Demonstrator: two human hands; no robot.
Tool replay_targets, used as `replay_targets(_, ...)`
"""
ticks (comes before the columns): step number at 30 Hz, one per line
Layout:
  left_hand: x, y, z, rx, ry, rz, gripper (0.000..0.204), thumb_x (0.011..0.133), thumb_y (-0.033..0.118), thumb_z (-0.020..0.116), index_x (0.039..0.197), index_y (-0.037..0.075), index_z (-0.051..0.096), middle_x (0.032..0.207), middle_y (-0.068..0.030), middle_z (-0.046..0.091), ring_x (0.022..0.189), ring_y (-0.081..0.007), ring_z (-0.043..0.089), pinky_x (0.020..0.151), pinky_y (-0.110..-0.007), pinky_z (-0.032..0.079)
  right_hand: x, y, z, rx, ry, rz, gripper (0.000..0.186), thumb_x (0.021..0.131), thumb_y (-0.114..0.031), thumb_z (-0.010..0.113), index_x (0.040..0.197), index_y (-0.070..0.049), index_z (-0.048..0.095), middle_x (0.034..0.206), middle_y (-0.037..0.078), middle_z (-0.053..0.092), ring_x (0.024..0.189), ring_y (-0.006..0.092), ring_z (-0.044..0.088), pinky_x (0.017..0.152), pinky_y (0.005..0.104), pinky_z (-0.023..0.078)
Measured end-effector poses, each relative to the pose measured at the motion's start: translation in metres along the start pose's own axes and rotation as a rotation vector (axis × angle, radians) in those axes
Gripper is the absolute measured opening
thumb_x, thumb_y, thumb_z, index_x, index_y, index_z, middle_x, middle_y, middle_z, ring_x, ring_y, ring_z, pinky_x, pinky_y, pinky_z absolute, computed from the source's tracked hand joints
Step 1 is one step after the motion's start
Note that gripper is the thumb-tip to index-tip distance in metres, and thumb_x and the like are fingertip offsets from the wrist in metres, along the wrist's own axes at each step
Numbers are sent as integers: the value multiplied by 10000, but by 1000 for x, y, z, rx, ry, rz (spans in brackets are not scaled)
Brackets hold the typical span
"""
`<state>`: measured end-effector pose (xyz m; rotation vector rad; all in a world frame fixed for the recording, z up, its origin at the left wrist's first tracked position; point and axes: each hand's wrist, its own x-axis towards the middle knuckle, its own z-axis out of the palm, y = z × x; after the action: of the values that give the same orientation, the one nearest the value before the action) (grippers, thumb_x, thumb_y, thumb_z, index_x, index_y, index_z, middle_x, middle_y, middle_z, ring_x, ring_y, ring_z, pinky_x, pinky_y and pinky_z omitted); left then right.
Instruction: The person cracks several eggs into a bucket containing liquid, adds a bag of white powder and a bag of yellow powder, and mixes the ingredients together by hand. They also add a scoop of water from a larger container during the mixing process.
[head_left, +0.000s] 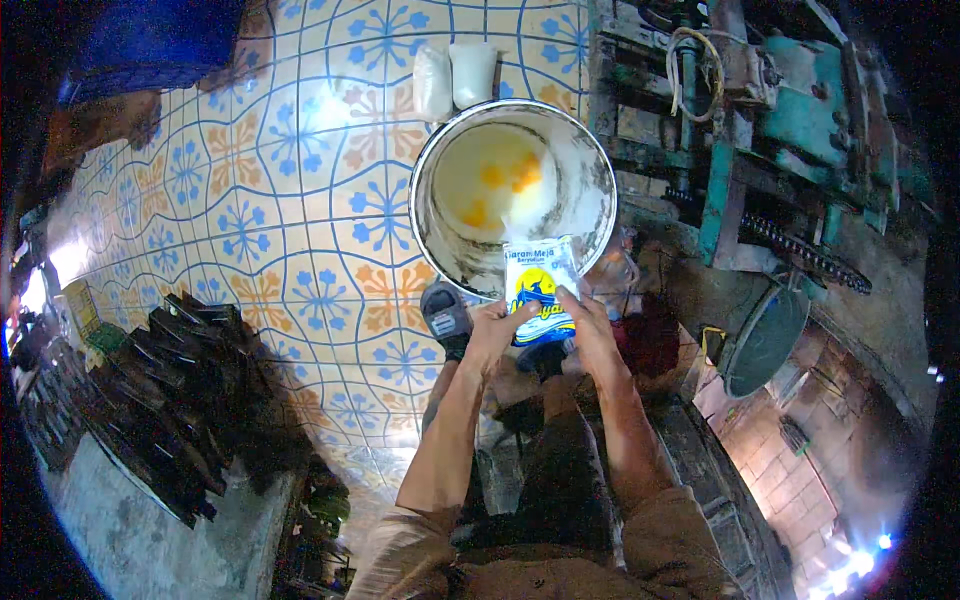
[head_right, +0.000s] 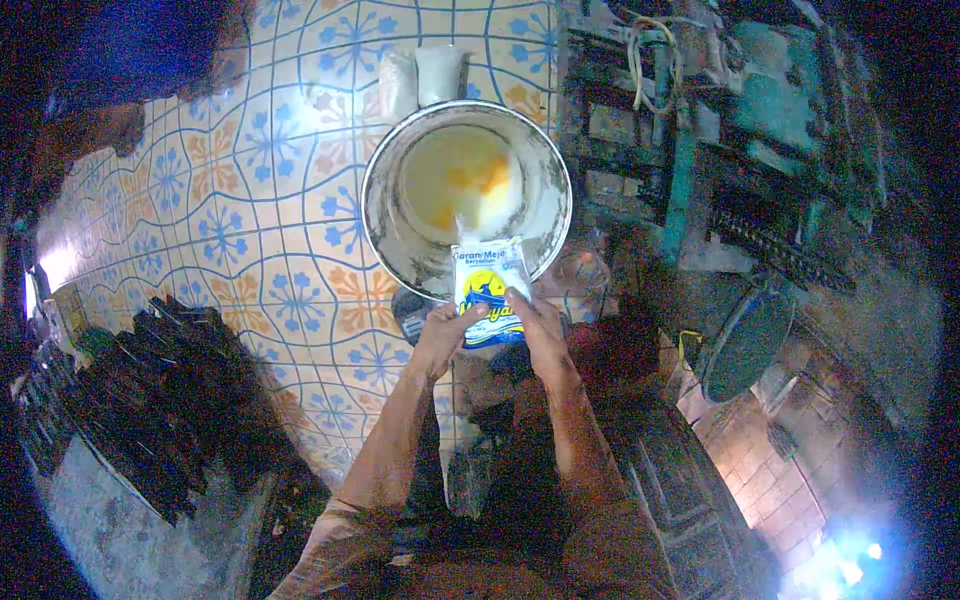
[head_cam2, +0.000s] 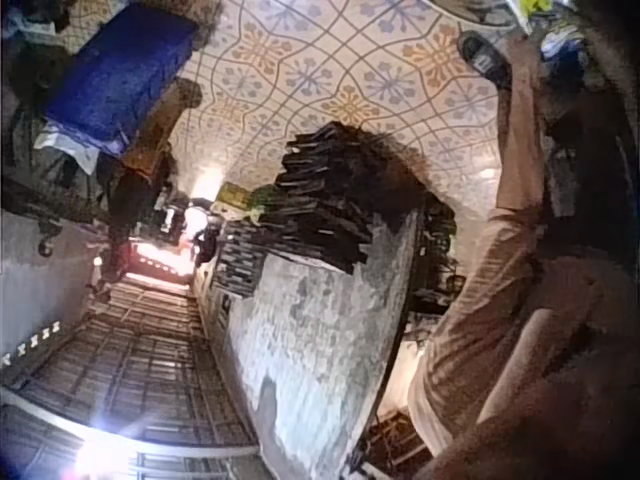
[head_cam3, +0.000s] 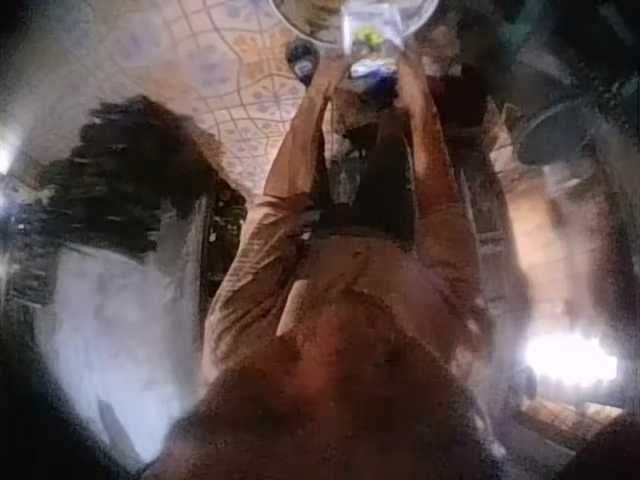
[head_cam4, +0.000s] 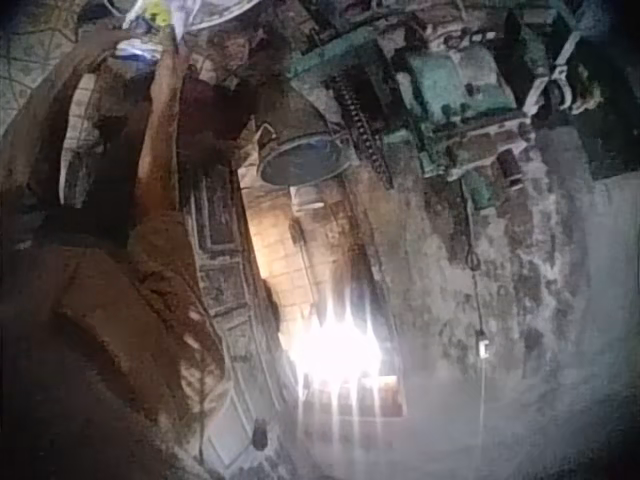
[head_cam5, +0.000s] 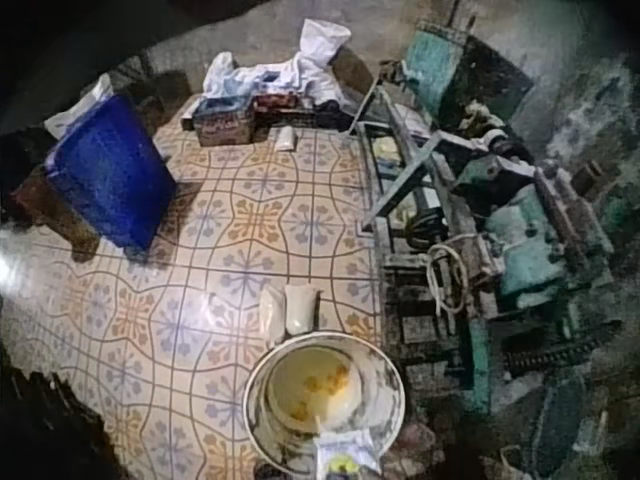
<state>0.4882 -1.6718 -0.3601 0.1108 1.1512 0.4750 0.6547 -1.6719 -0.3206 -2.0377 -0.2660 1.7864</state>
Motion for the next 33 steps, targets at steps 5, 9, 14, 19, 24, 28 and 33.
replay_targets(5,1,9,2,58,-30,-37,259,863,172,718,1067,24,656,957,-57,705,807,-108,662,708,-243,525,6,4,-2,154,-56,-39,480,932,-372,582,1200,25,610,1041,84,677,890,151,623,825,304,470)
replay_targets(9,6,-4,0,-78,-68,14,272,872,179,708,1078,12,649,984,-73,704,838,-125,673,747,-263,544,18,18,-5,62,-23,-77,485,931,-380,582,1202,21,608,1072,96,669,912,154,622,834,306,470)
replay_targets(14,8,-6,-2,-88,-85,31,285,879,185,700,1088,0,644,989,-84,704,838,-137,678,743,-282,558,18,20,-6,12,-5,-100,496,932,-385,576,1207,26,599,1100,111,659,931,170,618,850,315,465)
replay_targets(19,10,-11,-4,-53,-46,8,284,887,193,689,1087,-3,639,972,-100,703,783,-152,687,657,-295,579,19,19,-5,-50,15,-126,520,927,-396,569,1222,32,585,1127,144,642,967,200,609,871,328,455)
replay_targets(24,11,-18,4,-125,-36,6,263,898,196,674,1068,-1,635,938,-96,701,743,-157,685,600,-300,580,23,26,-10,-102,69,-67,531,922,-415,567,1204,34,592,1122,148,639,962,195,606,851,341,458)
replay_targets(28,17,-26,-1,-154,-55,-56,257,915,211,652,1067,4,635,937,-83,701,726,-148,681,590,-293,571,24,26,-10,-91,88,-57,527,919,-435,565,1140,39,626,1021,148,666,881,200,616,804,355,469)
replay_targets(33,21,-34,-1,-112,-1,-127,281,941,251,613,1081,8,633,951,-70,701,771,-123,677,668,-272,555,13,13,-8,-138,129,-148,538,924,-477,553,1003,44,663,878,133,668,796,188,607,748,345,472)
